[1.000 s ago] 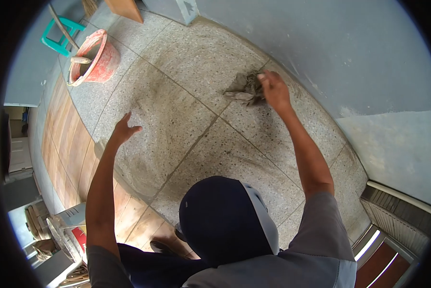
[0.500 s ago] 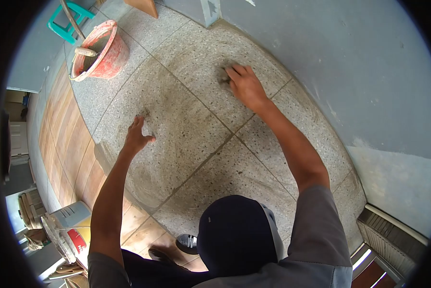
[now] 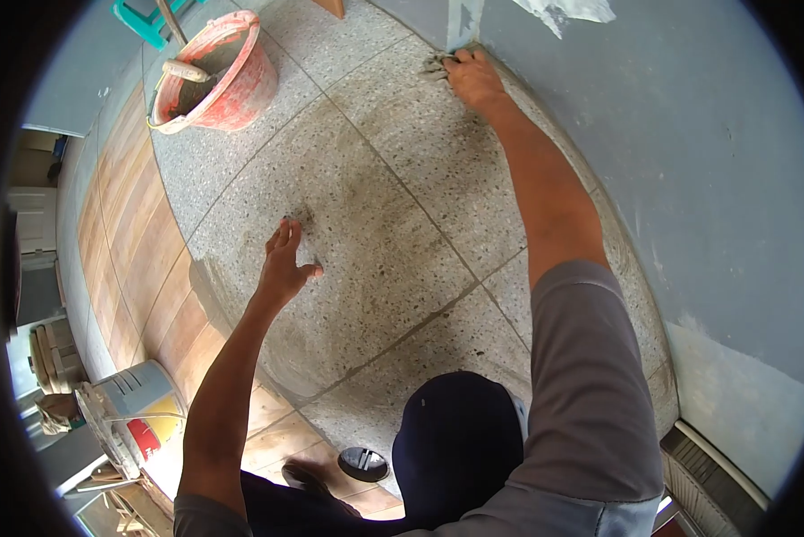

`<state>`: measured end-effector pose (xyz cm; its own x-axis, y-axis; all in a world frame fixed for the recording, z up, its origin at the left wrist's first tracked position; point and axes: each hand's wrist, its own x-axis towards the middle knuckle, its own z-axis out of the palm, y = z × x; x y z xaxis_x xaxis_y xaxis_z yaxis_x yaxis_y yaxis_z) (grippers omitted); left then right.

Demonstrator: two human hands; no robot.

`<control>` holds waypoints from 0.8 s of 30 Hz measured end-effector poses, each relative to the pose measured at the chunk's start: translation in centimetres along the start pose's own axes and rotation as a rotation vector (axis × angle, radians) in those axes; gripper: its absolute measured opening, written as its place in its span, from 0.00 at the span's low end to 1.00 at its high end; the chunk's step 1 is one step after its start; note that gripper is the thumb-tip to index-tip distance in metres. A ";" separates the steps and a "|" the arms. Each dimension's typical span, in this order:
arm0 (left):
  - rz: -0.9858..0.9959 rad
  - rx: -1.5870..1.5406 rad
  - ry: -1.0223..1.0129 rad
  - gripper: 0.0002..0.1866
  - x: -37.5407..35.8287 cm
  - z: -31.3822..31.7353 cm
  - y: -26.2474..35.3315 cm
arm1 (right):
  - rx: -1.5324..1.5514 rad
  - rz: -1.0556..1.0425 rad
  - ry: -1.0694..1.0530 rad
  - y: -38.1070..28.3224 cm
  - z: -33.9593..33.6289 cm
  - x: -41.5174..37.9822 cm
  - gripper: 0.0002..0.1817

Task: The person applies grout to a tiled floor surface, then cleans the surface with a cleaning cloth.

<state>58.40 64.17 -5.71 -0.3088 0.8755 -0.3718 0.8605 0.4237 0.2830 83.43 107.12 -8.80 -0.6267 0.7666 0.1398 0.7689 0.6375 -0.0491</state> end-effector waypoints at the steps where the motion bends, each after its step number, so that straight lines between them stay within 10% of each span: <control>1: -0.010 -0.010 -0.004 0.57 -0.1 -0.1 0.0 | -0.012 0.006 0.001 -0.3 0.0 0.0 0.22; 12: -0.032 -0.009 -0.020 0.56 -0.3 -0.5 0.5 | -0.095 0.297 -0.022 0.6 0.4 0.2 0.20; 21: -0.046 -0.038 -0.032 0.57 -0.2 -1.0 1.1 | -0.122 -0.208 0.130 0.7 1.0 -1.2 0.20; 24: -0.031 -0.009 -0.030 0.57 -0.1 -0.8 0.8 | -0.204 -0.038 -0.027 1.3 0.2 0.3 0.21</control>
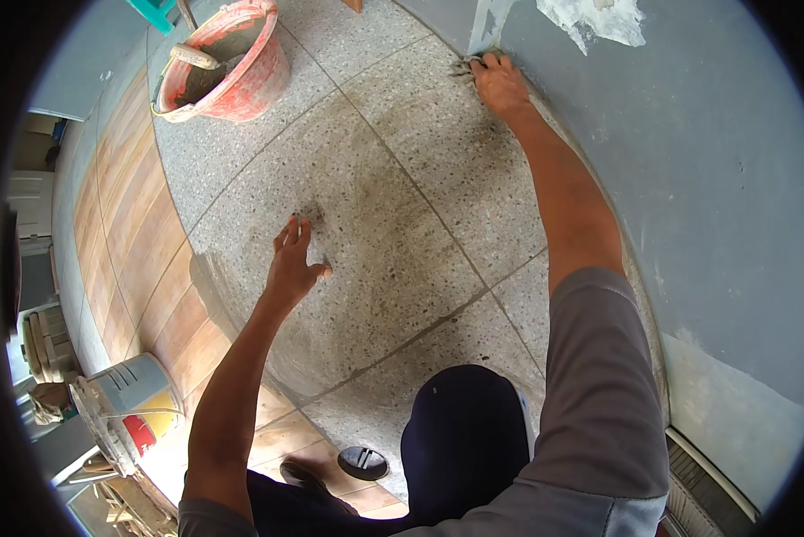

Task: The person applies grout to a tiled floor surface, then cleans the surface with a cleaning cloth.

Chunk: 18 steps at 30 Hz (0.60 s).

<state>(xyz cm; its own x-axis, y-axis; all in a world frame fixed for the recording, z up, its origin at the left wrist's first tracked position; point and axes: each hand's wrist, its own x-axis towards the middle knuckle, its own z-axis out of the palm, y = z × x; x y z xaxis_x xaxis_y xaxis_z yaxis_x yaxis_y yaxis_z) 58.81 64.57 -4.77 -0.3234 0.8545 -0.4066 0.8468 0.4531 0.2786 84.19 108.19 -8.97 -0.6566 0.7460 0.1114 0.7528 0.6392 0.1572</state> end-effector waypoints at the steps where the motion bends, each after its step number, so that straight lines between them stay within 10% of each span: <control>1: -0.002 -0.001 -0.005 0.57 -0.1 0.1 0.0 | -0.013 0.021 0.011 -0.1 0.2 -0.2 0.21; 18: 0.008 0.023 0.016 0.57 0.3 0.4 -0.4 | -0.044 0.290 -0.184 2.8 -0.5 -3.6 0.18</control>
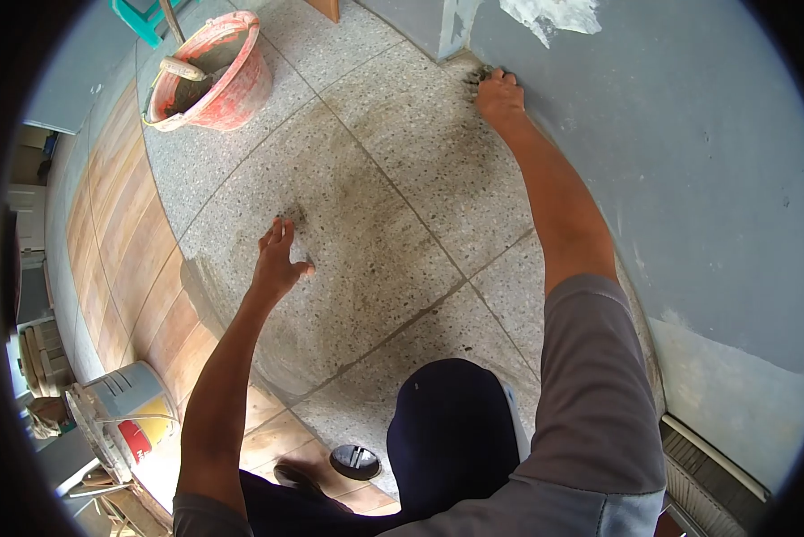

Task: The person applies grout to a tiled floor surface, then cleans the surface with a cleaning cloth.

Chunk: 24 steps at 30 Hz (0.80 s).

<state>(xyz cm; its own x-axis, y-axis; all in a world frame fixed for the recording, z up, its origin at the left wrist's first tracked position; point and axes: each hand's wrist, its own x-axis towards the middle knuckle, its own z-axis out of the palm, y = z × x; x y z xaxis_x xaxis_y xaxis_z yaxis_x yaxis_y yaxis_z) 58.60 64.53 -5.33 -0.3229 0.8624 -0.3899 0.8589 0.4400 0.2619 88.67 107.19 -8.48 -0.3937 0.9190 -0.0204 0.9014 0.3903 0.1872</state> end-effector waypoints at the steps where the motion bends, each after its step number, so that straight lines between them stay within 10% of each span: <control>1: 0.014 0.005 0.014 0.57 0.1 0.3 -0.3 | 0.001 0.007 -0.001 0.3 0.0 -1.0 0.18; 24: -0.040 0.105 -0.028 0.57 -1.1 -0.1 0.7 | 0.009 0.201 0.018 17.3 5.3 -33.2 0.18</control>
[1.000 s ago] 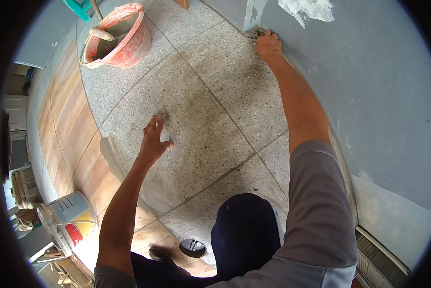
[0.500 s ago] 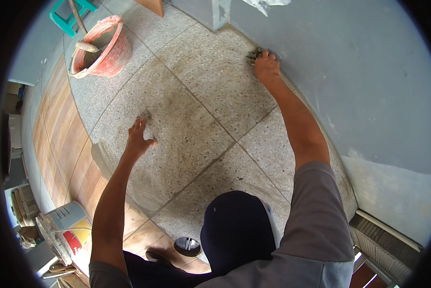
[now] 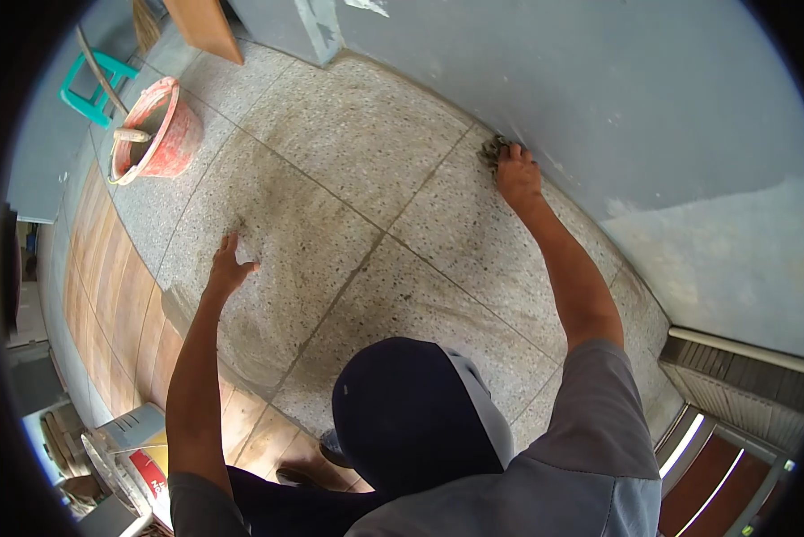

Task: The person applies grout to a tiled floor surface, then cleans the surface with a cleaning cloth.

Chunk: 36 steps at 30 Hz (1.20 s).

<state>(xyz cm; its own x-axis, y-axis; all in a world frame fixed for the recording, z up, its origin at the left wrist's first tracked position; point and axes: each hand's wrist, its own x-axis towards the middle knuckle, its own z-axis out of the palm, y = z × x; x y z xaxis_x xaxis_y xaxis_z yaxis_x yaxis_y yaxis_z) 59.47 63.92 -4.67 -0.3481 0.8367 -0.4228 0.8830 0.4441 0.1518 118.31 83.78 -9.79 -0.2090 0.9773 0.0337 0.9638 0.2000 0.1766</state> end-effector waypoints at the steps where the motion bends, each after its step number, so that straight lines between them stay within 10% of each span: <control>1: 0.032 0.014 0.003 0.57 -0.6 -0.1 0.0 | -0.003 0.027 -0.014 1.2 0.1 -1.6 0.18; 6: 0.190 0.073 -0.003 0.55 -5.3 -3.6 -2.2 | 0.003 0.179 -0.114 6.4 -0.3 -9.4 0.21; 8: 0.192 0.110 -0.047 0.54 -8.4 -6.1 -2.9 | -0.167 -0.084 -0.399 9.3 0.1 -11.1 0.22; 16: 0.204 0.026 -0.198 0.51 -16.9 -13.7 -3.2 | 1.810 0.374 -0.613 -0.2 -8.8 -11.5 0.23; 18: 0.192 0.010 -0.204 0.49 -18.4 -14.8 -3.3 | 1.126 0.123 -0.330 -2.8 -5.0 -9.5 0.26; 24: 0.042 -0.079 -0.162 0.46 -24.5 -16.6 -4.7 | 0.318 -0.145 0.000 -10.6 -6.7 -12.9 0.36; 36: -0.295 -0.216 -0.297 0.43 -30.9 -12.9 -10.8 | 0.457 -0.384 0.468 -14.5 -8.4 6.7 0.25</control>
<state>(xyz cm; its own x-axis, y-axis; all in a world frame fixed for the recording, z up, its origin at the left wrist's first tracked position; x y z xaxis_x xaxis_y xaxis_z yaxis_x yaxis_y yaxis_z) 56.61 37.37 18.23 -0.4409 0.5509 -0.7086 0.6636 0.7317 0.1560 101.60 86.83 -3.90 -0.4944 0.7222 0.4837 0.7605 0.6289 -0.1617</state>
